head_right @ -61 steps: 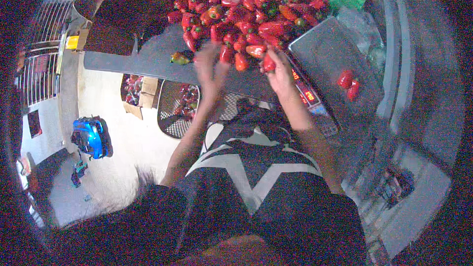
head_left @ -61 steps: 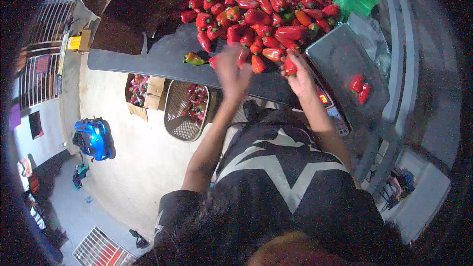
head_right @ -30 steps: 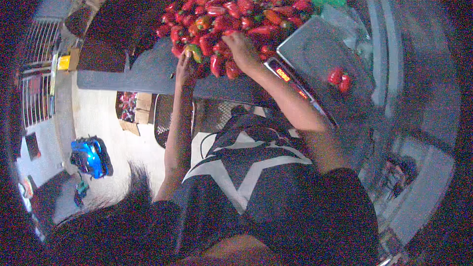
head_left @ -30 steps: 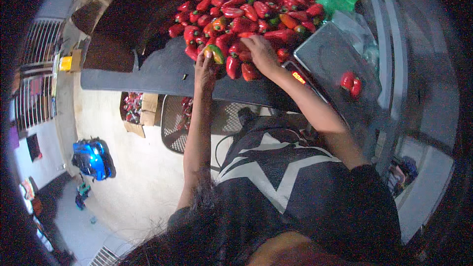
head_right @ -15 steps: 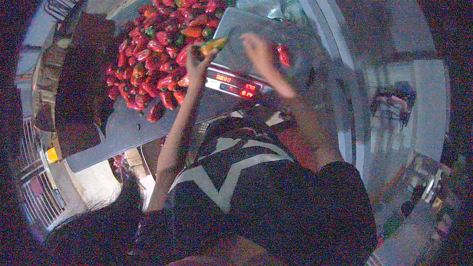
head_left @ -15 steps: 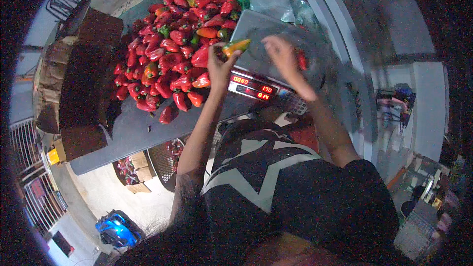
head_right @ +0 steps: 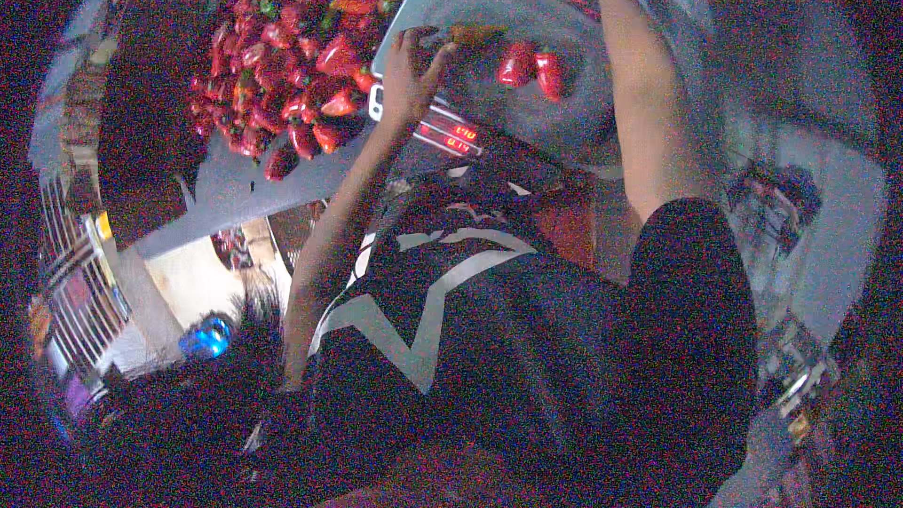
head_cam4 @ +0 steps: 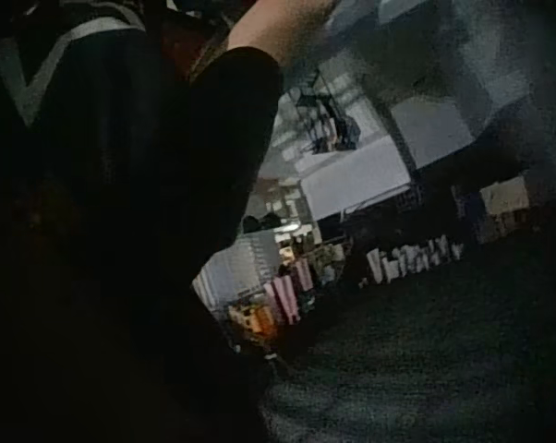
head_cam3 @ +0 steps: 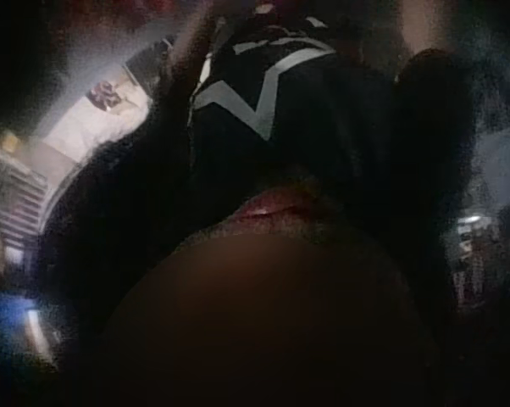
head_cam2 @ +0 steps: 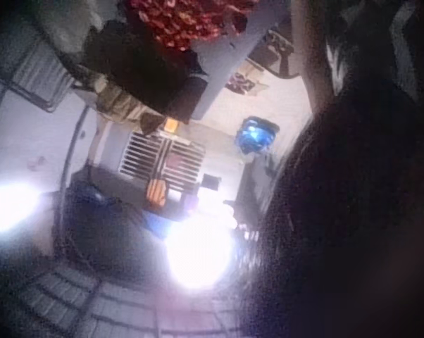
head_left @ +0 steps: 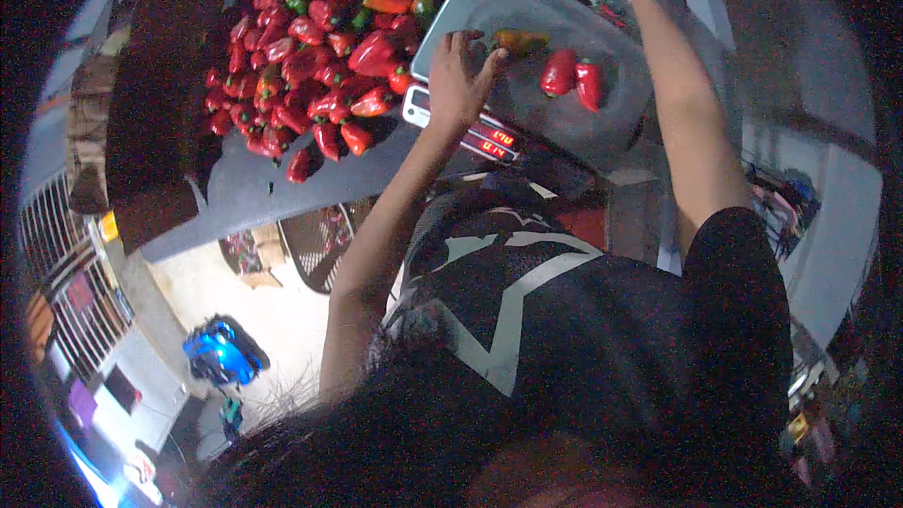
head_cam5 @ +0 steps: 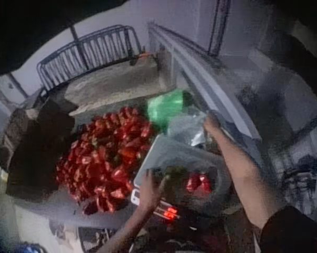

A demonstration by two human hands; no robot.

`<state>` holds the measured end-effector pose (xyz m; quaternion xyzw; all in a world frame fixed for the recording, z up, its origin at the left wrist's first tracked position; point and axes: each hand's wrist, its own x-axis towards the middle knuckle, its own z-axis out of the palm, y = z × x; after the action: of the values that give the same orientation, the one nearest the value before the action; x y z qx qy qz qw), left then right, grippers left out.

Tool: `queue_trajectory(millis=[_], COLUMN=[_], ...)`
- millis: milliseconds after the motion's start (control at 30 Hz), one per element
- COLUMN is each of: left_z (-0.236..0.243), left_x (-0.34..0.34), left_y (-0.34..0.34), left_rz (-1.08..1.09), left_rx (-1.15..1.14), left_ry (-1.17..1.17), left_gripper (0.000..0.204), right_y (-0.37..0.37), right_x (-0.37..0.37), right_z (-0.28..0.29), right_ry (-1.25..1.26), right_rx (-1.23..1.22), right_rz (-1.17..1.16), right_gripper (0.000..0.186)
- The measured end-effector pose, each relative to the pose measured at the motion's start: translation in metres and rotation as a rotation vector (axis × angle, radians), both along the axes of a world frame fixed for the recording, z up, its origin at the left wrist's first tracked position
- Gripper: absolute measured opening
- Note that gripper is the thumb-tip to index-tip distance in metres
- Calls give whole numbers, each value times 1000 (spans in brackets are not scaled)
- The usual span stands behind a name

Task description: The person selects red and green peppers from a large pile on a table, places them on a digital scale, and then transfers them into clear plastic bags. The person ties the bags and places them into a basket. This process is repeated multiple times throughout the video.

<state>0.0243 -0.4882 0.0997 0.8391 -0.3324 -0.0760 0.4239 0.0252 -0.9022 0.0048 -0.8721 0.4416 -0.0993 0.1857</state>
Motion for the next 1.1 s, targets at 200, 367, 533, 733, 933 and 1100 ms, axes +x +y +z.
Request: queue_trajectory(millis=[200,367,533,733,933,1100], left_z=[10,10,8,12,16,18], left_x=[17,11,9,10,2,-2], left_y=[35,47,62,72,59,54], left_rz=[36,67,134,196,116,114], left_rx=[-19,-89,-172,-170,-217,-118], left_ry=[288,307,373,392,368,319], left_gripper=[31,25,21,20,19,19], right_y=[-116,-161,-87,-27,-55,-70], right_x=[31,57,54,55,68,79], right_z=[-139,-211,-124,-45,-99,-146], right_ry=[-114,-164,-244,-294,-265,-253], right_rx=[-50,-340,-191,-263,-221,-235], right_rz=[246,361,265,213,309,335], right_gripper=[58,41,14,10,17,24])
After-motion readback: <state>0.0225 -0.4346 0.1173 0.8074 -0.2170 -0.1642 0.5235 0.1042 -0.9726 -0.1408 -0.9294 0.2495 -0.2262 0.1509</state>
